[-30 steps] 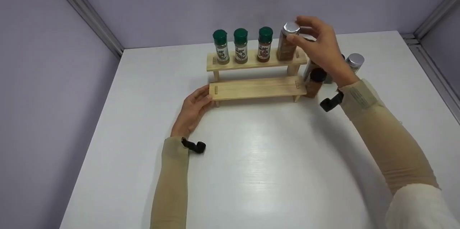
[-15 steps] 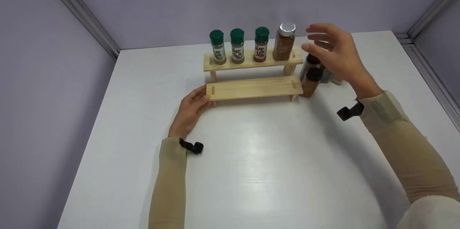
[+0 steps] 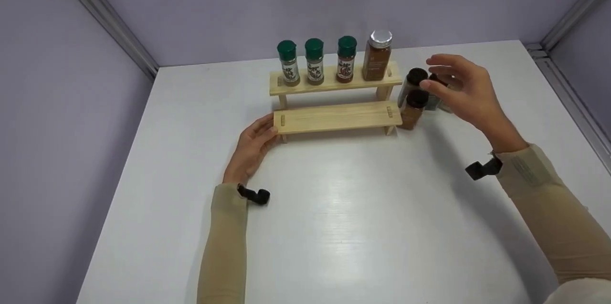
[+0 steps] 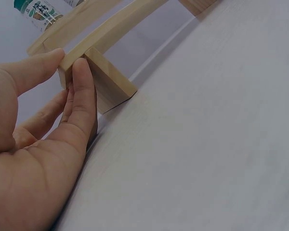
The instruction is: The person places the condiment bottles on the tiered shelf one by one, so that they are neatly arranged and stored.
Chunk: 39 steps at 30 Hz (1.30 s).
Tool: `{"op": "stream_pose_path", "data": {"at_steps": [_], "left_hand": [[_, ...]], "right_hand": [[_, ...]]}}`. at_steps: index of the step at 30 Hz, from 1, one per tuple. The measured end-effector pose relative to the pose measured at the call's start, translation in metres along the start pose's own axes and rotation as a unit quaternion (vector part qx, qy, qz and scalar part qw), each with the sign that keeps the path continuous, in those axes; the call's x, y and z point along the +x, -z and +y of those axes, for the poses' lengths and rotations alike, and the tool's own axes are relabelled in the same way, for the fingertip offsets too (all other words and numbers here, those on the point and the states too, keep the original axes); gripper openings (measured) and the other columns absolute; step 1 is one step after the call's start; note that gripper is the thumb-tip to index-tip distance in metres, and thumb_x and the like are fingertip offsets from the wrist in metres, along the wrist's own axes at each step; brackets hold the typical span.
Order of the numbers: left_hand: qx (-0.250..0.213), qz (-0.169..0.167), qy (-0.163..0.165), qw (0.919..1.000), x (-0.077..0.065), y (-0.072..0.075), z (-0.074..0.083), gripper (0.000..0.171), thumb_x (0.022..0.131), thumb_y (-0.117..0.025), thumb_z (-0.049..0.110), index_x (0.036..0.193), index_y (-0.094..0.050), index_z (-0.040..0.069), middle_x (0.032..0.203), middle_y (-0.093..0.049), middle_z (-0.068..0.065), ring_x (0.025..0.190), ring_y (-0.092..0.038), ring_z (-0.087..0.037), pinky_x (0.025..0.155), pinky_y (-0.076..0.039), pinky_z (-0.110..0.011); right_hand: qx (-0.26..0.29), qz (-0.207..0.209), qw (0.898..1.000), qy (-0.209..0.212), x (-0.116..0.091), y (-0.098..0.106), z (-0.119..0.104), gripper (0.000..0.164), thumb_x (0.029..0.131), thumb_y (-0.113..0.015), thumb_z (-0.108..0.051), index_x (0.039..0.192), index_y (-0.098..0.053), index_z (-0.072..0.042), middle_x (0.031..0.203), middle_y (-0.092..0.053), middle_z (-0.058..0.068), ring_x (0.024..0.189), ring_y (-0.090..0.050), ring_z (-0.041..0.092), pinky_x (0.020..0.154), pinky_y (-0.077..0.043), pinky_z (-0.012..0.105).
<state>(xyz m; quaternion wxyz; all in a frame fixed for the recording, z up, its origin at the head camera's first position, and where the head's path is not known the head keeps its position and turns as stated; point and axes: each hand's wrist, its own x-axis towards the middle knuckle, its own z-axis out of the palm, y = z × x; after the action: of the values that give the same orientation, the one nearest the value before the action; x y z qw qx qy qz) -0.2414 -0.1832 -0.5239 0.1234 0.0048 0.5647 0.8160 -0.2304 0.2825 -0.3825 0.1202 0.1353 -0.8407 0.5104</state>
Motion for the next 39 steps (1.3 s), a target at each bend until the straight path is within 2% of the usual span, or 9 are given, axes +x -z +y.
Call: {"op": "stream_pose_path", "data": {"at_steps": [6,13,18,26,30,34,39], "left_hand": [[0.002,0.001,0.001,1.0000,0.001,-0.001,-0.001,0.054,0.108,-0.062,0.004,0.160,-0.045,0.002,0.157,-0.050,-0.017,0.135,-0.058,-0.023,0.104,-0.056,-0.026],[-0.008,0.000,0.000,1.0000,0.001,-0.001,-0.001,0.055,0.107,-0.063,0.003,0.160,-0.044,0.002,0.158,-0.049,-0.017,0.136,-0.057,-0.025,0.103,-0.057,-0.026],[-0.010,-0.001,0.001,0.9999,0.001,-0.001,0.001,0.056,0.108,-0.062,0.004,0.161,-0.043,0.002,0.159,-0.048,-0.018,0.137,-0.056,-0.025,0.103,-0.057,-0.026],[-0.007,0.002,0.003,1.0000,0.001,-0.001,0.000,0.055,0.108,-0.063,0.005,0.160,-0.045,0.003,0.157,-0.050,-0.017,0.137,-0.056,-0.025,0.106,-0.056,-0.027],[-0.008,0.005,0.004,0.9999,0.001,-0.001,0.000,0.055,0.107,-0.064,0.005,0.159,-0.046,0.003,0.156,-0.051,-0.017,0.137,-0.056,-0.025,0.107,-0.056,-0.028],[-0.003,0.005,0.002,1.0000,0.000,-0.001,0.000,0.054,0.107,-0.064,0.005,0.158,-0.047,0.004,0.156,-0.051,-0.016,0.137,-0.056,-0.025,0.108,-0.056,-0.028],[0.007,0.000,-0.003,1.0000,-0.001,0.000,-0.001,0.054,0.108,-0.062,0.005,0.160,-0.045,0.003,0.157,-0.051,-0.017,0.138,-0.056,-0.024,0.108,-0.055,-0.027]], "right_hand": [[0.008,-0.007,1.000,0.001,-0.013,-0.008,0.033,0.049,0.096,-0.079,-0.002,0.143,-0.063,0.000,0.135,-0.066,0.002,0.122,-0.065,0.006,0.104,-0.053,0.015],[-0.014,-0.008,1.000,-0.021,-0.019,-0.016,0.053,0.053,0.095,-0.081,-0.004,0.144,-0.062,0.002,0.141,-0.064,0.022,0.122,-0.063,0.003,0.106,-0.053,0.017],[-0.028,-0.009,0.999,-0.037,-0.020,-0.022,0.061,0.057,0.094,-0.084,-0.008,0.145,-0.062,0.001,0.141,-0.064,0.023,0.119,-0.061,0.000,0.103,-0.053,0.015],[-0.039,-0.017,0.997,-0.067,-0.022,-0.029,0.068,0.057,0.097,-0.082,-0.018,0.149,-0.060,-0.006,0.143,-0.064,0.019,0.122,-0.062,0.005,0.110,-0.056,0.030],[-0.038,-0.018,0.996,-0.073,-0.022,-0.031,0.071,0.056,0.098,-0.082,-0.020,0.149,-0.061,-0.007,0.144,-0.064,0.018,0.123,-0.063,0.006,0.110,-0.056,0.032],[-0.028,-0.017,0.997,-0.067,-0.021,-0.032,0.073,0.056,0.098,-0.081,-0.018,0.149,-0.061,-0.005,0.143,-0.064,0.020,0.121,-0.062,0.002,0.108,-0.056,0.027],[-0.008,-0.015,0.998,-0.054,-0.020,-0.034,0.079,0.055,0.098,-0.080,-0.010,0.149,-0.060,0.000,0.140,-0.064,0.022,0.115,-0.061,-0.002,0.098,-0.054,0.011]]}}
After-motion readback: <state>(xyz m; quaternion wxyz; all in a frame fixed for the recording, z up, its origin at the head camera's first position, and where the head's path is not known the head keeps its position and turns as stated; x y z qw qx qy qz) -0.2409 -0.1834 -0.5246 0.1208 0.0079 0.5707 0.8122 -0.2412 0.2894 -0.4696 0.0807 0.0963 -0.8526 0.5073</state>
